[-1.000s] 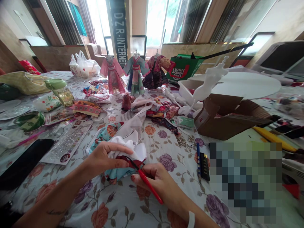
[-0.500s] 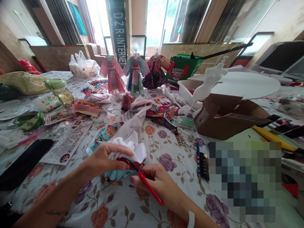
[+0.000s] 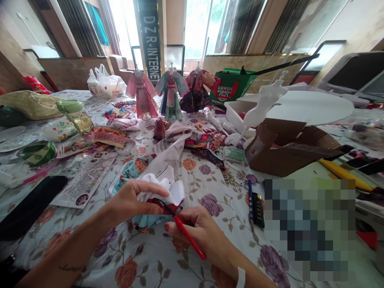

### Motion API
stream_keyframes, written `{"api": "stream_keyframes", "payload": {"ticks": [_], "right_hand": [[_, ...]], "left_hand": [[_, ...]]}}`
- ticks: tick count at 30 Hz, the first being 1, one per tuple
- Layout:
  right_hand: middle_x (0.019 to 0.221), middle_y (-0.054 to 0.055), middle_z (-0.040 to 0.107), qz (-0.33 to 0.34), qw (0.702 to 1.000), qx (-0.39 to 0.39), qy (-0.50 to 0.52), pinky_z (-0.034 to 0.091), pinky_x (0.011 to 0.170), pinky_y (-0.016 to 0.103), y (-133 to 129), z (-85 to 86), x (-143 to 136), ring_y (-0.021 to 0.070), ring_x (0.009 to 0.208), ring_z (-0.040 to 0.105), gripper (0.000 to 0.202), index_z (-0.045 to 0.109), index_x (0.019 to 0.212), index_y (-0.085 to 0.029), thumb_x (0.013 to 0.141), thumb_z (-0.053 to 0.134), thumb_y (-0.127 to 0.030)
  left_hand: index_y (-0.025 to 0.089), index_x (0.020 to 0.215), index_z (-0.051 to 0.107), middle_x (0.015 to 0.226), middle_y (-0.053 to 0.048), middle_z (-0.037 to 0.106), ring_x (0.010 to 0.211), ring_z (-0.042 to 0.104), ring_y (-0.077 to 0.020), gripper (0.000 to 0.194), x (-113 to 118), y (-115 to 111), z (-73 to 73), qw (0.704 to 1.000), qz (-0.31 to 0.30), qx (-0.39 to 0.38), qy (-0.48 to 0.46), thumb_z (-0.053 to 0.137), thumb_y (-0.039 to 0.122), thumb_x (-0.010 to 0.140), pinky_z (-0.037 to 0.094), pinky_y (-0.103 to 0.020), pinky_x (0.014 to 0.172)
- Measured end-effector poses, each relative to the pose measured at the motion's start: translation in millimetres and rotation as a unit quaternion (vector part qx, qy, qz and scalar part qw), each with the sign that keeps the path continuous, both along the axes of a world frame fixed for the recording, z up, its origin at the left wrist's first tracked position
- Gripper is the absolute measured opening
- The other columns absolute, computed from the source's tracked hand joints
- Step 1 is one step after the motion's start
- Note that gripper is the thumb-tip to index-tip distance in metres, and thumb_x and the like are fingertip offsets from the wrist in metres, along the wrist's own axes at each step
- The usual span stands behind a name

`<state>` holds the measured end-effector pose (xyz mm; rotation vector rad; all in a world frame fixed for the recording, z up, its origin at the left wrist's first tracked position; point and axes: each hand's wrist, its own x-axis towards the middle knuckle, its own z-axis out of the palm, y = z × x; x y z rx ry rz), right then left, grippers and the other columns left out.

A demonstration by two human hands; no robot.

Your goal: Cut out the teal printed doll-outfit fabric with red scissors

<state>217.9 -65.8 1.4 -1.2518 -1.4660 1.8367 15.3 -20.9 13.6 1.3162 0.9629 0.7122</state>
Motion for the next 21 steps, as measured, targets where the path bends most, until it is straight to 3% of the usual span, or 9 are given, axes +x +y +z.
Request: {"api": "stream_keyframes", "payload": {"ticks": [6, 9, 12, 15, 21], "right_hand": [[0.056, 0.005, 0.06, -0.003, 1.0, 0.02, 0.002, 0.036, 0.052, 0.025, 0.0, 3.1, 2.2, 0.0145, 0.054, 0.051, 0.046, 0.06, 0.057, -0.013, 0.077, 0.064, -0.054], [0.045, -0.002, 0.047, -0.017, 0.999, 0.046, 0.017, 0.025, 0.043, 0.023, 1.7, 3.3, 7.5, 0.0095, 0.043, 0.038, 0.049, 0.053, 0.052, -0.016, 0.078, 0.062, -0.056], [0.04, -0.007, 0.032, -0.075, 0.993, 0.075, 0.043, 0.012, 0.039, 0.025, 4.6, 1.5, 14.6, 0.0067, 0.037, 0.022, 0.055, 0.042, 0.047, -0.019, 0.077, 0.059, -0.062], [0.041, -0.006, 0.033, -0.123, 0.985, 0.101, 0.069, 0.015, 0.04, 0.026, 6.4, 1.3, 18.9, 0.0075, 0.039, 0.026, 0.055, 0.039, 0.047, -0.02, 0.079, 0.057, -0.061], [0.041, -0.006, 0.031, -0.119, 0.989, 0.079, 0.021, 0.013, 0.041, 0.026, 4.3, 3.5, 12.8, 0.0071, 0.039, 0.023, 0.055, 0.039, 0.049, -0.02, 0.079, 0.058, -0.062]], "left_hand": [[0.018, 0.095, 0.076, 0.083, -0.001, 0.07, 0.075, 0.062, -0.0143, 0.04, -2.5, 1.4, 0.7, 1.0, 0.0, -0.002, -0.012, 0.085, 0.022, 0.056, 0.05, -0.021, 0.067], [0.023, 0.117, 0.066, 0.089, 0.0, 0.066, 0.071, 0.06, -0.0122, 0.066, -9.2, 5.2, 1.4, 0.999, -0.024, -0.005, -0.028, 0.086, 0.02, 0.055, 0.049, -0.021, 0.063], [0.024, 0.131, 0.051, 0.093, -0.001, 0.066, 0.077, 0.062, -0.0153, 0.082, -15.7, 10.8, 1.5, 0.997, -0.043, -0.024, -0.061, 0.085, 0.015, 0.057, 0.051, -0.024, 0.067], [0.021, 0.129, 0.052, 0.102, -0.004, 0.066, 0.086, 0.062, -0.0166, 0.071, -17.5, 15.0, 0.9, 0.996, -0.012, -0.003, -0.086, 0.08, 0.015, 0.064, 0.05, -0.022, 0.071], [0.029, 0.13, 0.05, 0.098, 0.0, 0.068, 0.081, 0.065, -0.0138, 0.049, -11.8, 12.8, 4.8, 0.976, 0.106, -0.005, -0.19, 0.062, 0.027, 0.083, 0.052, -0.021, 0.071]]}}
